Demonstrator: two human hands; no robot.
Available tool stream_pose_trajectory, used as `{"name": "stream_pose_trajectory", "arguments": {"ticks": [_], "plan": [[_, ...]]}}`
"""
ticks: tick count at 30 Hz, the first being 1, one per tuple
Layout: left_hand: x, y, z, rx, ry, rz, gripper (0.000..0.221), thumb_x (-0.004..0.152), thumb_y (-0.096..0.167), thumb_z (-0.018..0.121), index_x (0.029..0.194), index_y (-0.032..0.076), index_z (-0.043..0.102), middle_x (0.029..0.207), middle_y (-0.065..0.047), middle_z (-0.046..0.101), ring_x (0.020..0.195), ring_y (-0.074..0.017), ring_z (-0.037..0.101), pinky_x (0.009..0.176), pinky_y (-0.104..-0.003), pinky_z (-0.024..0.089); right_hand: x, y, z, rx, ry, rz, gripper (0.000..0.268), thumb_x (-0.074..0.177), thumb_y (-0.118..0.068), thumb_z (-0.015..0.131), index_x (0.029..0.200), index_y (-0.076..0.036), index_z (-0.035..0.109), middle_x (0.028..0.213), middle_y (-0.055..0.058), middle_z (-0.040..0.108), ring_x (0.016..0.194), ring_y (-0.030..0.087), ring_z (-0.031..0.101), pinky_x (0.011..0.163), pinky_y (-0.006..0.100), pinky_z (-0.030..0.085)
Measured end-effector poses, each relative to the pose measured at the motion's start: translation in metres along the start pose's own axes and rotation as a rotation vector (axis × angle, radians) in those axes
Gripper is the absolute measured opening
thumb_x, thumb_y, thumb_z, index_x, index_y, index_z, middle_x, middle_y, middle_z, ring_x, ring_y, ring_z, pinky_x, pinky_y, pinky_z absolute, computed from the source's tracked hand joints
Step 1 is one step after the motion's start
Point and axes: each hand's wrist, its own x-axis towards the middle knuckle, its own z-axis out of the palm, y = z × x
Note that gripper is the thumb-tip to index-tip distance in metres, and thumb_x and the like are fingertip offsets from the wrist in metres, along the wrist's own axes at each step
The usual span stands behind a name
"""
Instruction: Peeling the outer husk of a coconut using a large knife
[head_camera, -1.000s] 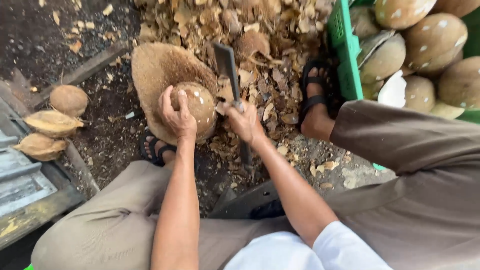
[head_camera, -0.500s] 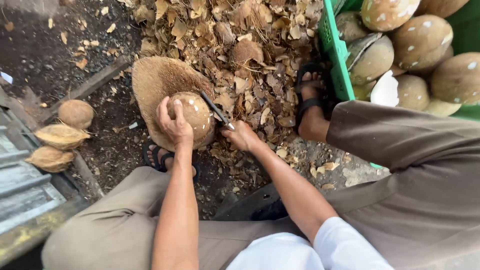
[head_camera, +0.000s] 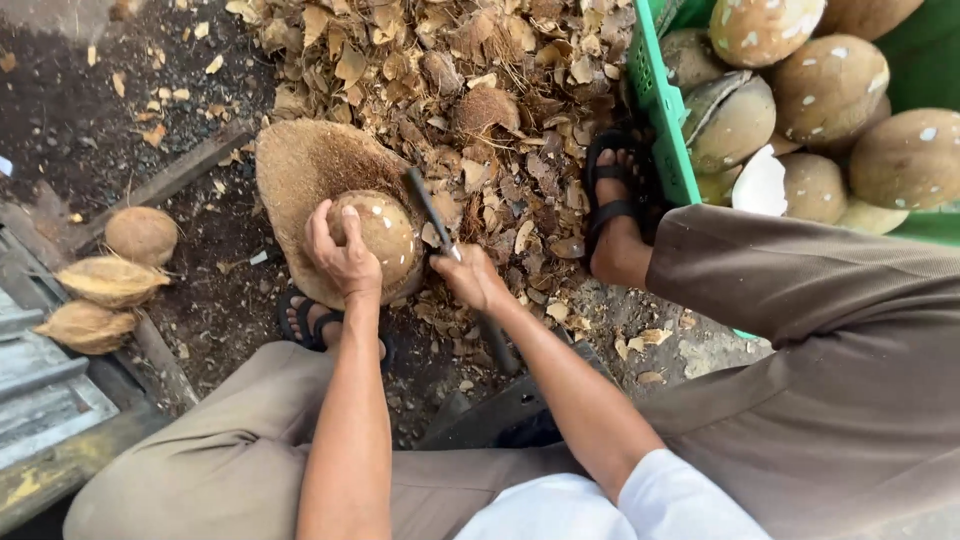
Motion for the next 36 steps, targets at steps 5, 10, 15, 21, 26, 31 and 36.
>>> {"name": "stream_pose_trajectory", "arguments": {"ticks": [5, 10, 15, 21, 26, 31, 36], "plan": [[0.003, -0.011, 0.003, 0.019, 0.003, 0.037, 0.037, 0.096, 0.043, 0.063, 0.119, 0.015, 0.068, 0.119, -0.011, 0.065, 0.111, -0.0306, 0.061, 0.099, -0.039, 0.040, 0.021, -0.031, -0.008, 0.055, 0.089, -0.214, 0.035, 0.096, -0.028, 0.059, 0.066, -0.011, 0.056, 0.047, 0.008, 0.055, 0.035, 0.016, 0.053, 0.037, 0.028, 0.046], [0.003, -0.007, -0.003, 0.036, 0.007, 0.047, 0.038, 0.096, 0.045, 0.062, 0.120, 0.015, 0.067, 0.117, -0.010, 0.065, 0.108, -0.0280, 0.061, 0.097, -0.039, 0.040, -0.005, -0.006, 0.005, -0.295, -0.059, 0.110, 0.025, 0.093, -0.016, 0.061, 0.071, -0.008, 0.054, 0.055, 0.008, 0.055, 0.044, 0.021, 0.054, 0.043, 0.033, 0.046], [0.006, -0.005, 0.006, 0.021, 0.020, 0.018, 0.039, 0.093, 0.043, 0.066, 0.121, 0.016, 0.068, 0.121, -0.010, 0.064, 0.111, -0.0324, 0.059, 0.101, -0.043, 0.041, 0.007, -0.045, -0.004, 0.132, 0.118, 0.000, 0.035, 0.089, -0.021, 0.061, 0.058, -0.005, 0.052, 0.044, 0.010, 0.051, 0.033, 0.019, 0.051, 0.039, 0.031, 0.043], [0.004, -0.011, 0.001, 0.015, 0.001, 0.022, 0.038, 0.096, 0.043, 0.063, 0.123, 0.016, 0.068, 0.122, -0.011, 0.063, 0.112, -0.0329, 0.058, 0.100, -0.044, 0.040, 0.017, -0.020, -0.019, 0.234, 0.070, 0.099, 0.026, 0.095, -0.012, 0.057, 0.070, -0.009, 0.055, 0.046, 0.003, 0.052, 0.030, 0.012, 0.050, 0.030, 0.027, 0.044], [0.002, -0.008, -0.001, 0.009, 0.021, 0.073, 0.037, 0.096, 0.041, 0.065, 0.122, 0.016, 0.068, 0.121, -0.009, 0.064, 0.111, -0.0299, 0.060, 0.101, -0.041, 0.041, 0.003, -0.011, -0.005, 0.224, -0.001, 0.318, 0.021, 0.096, -0.016, 0.056, 0.078, -0.007, 0.056, 0.051, 0.001, 0.051, 0.032, 0.011, 0.048, 0.029, 0.026, 0.043], [0.003, -0.012, 0.000, 0.007, 0.050, 0.102, 0.036, 0.096, 0.039, 0.067, 0.120, 0.013, 0.069, 0.118, -0.012, 0.066, 0.110, -0.0320, 0.062, 0.100, -0.042, 0.042, 0.002, 0.003, -0.001, 0.288, 0.042, 0.406, 0.022, 0.090, -0.018, 0.060, 0.076, -0.001, 0.055, 0.052, 0.007, 0.048, 0.035, 0.014, 0.049, 0.031, 0.031, 0.042], [0.001, -0.013, 0.001, 0.035, 0.062, 0.159, 0.033, 0.097, 0.037, 0.067, 0.118, 0.012, 0.068, 0.114, -0.013, 0.067, 0.108, -0.0335, 0.064, 0.098, -0.041, 0.043, -0.001, 0.006, -0.011, 0.220, 0.194, 0.310, 0.033, 0.089, -0.020, 0.069, 0.101, 0.003, 0.050, 0.060, 0.016, 0.061, 0.040, 0.019, 0.061, 0.033, 0.034, 0.053]]}}
